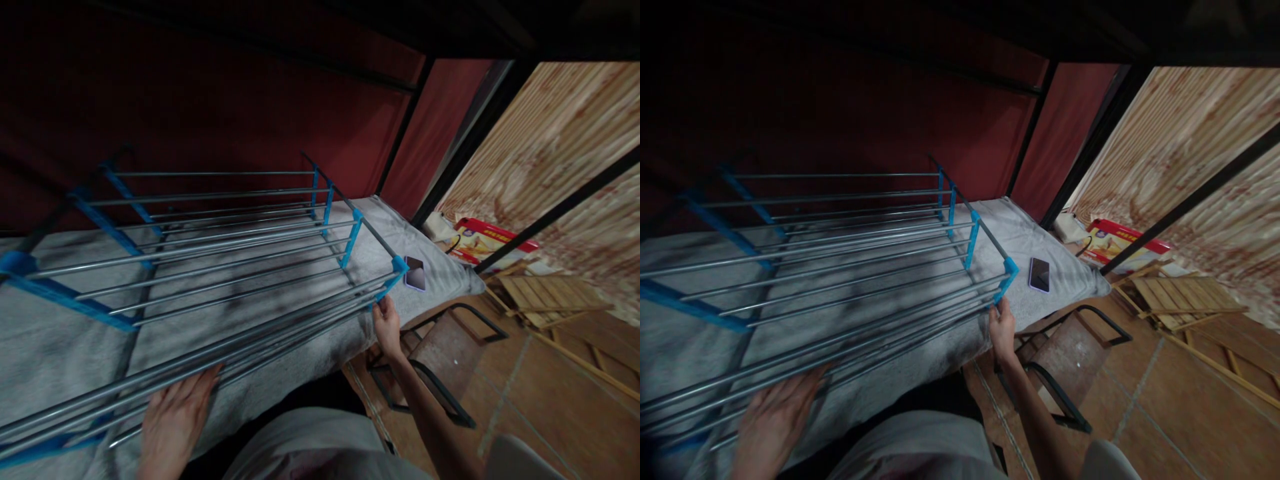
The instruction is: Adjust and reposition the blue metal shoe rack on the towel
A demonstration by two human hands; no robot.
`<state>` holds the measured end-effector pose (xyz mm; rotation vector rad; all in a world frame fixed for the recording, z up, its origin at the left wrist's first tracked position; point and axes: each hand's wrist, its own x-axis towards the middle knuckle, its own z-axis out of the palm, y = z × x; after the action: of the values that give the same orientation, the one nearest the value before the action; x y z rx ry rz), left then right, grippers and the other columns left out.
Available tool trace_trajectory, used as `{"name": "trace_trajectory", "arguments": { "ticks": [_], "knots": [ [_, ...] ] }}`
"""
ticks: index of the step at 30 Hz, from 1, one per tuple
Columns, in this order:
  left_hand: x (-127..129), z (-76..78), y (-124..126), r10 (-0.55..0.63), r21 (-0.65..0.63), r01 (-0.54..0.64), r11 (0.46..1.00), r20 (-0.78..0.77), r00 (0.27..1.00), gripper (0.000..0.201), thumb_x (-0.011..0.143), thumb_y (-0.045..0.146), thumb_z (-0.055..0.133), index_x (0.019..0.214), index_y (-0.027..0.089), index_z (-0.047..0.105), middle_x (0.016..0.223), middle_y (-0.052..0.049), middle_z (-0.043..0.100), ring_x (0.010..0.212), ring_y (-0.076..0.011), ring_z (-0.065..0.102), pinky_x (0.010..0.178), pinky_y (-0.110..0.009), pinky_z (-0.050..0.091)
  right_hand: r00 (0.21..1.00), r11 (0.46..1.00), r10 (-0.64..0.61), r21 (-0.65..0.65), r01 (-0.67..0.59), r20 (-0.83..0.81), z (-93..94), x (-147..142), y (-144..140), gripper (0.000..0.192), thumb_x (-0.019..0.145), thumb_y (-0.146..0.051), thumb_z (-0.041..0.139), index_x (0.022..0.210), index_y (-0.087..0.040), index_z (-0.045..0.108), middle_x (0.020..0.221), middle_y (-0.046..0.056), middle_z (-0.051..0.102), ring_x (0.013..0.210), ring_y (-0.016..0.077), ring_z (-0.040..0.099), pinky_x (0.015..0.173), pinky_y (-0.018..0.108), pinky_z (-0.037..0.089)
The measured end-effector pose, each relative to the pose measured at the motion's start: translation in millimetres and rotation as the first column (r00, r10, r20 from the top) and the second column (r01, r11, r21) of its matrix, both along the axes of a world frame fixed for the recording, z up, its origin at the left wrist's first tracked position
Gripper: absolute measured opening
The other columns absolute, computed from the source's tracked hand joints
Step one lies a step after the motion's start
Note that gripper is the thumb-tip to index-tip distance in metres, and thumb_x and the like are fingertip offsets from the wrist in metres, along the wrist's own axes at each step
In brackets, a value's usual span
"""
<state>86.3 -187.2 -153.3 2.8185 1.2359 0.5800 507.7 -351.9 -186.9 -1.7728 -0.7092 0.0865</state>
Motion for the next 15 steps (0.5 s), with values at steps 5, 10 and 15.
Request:
{"name": "trace_trajectory", "arguments": {
  "ticks": [5,10,15],
  "knots": [
    [1,1.9,2,-0.004,0.056,0.003,0.998,0.013,1.000,0.050,0.090,0.034,0.029,0.104,0.029,0.077,0.095,-0.009,0.078,0.081,-0.0338,0.070,0.071,-0.047,0.044,1.000,1.000,0.014,-0.003,-0.014,-0.001,-2.6,0,0,0.048,0.090,-0.041,0.051,0.132,-0.019,0.055,0.128,0.013,0.067,0.118,0.0260,0.063,0.105,0.046,0.047],
    [-7,-0.9,5,0.005,0.068,-0.003,0.998,-0.021,1.000,0.051,0.093,0.039,0.030,0.105,0.024,0.077,0.094,-0.010,0.078,0.078,-0.0305,0.070,0.071,-0.043,0.045,0.998,0.998,0.051,0.031,-0.050,-0.037,-1.7,-3,2,0.051,0.088,-0.041,0.055,0.134,-0.019,0.051,0.128,0.013,0.066,0.115,0.0256,0.064,0.105,0.046,0.048],
    [-10,-18.5,14,-0.006,0.084,0.002,0.996,0.040,0.999,0.048,0.096,0.046,0.034,0.101,0.021,0.075,0.094,-0.009,0.078,0.083,-0.0289,0.070,0.075,-0.039,0.044,0.969,0.975,0.217,0.073,-0.209,-0.121,11.8,9,-3,0.053,0.080,-0.048,0.067,0.124,-0.021,0.057,0.118,0.010,0.070,0.107,0.0244,0.067,0.098,0.043,0.052]
  ]
}}
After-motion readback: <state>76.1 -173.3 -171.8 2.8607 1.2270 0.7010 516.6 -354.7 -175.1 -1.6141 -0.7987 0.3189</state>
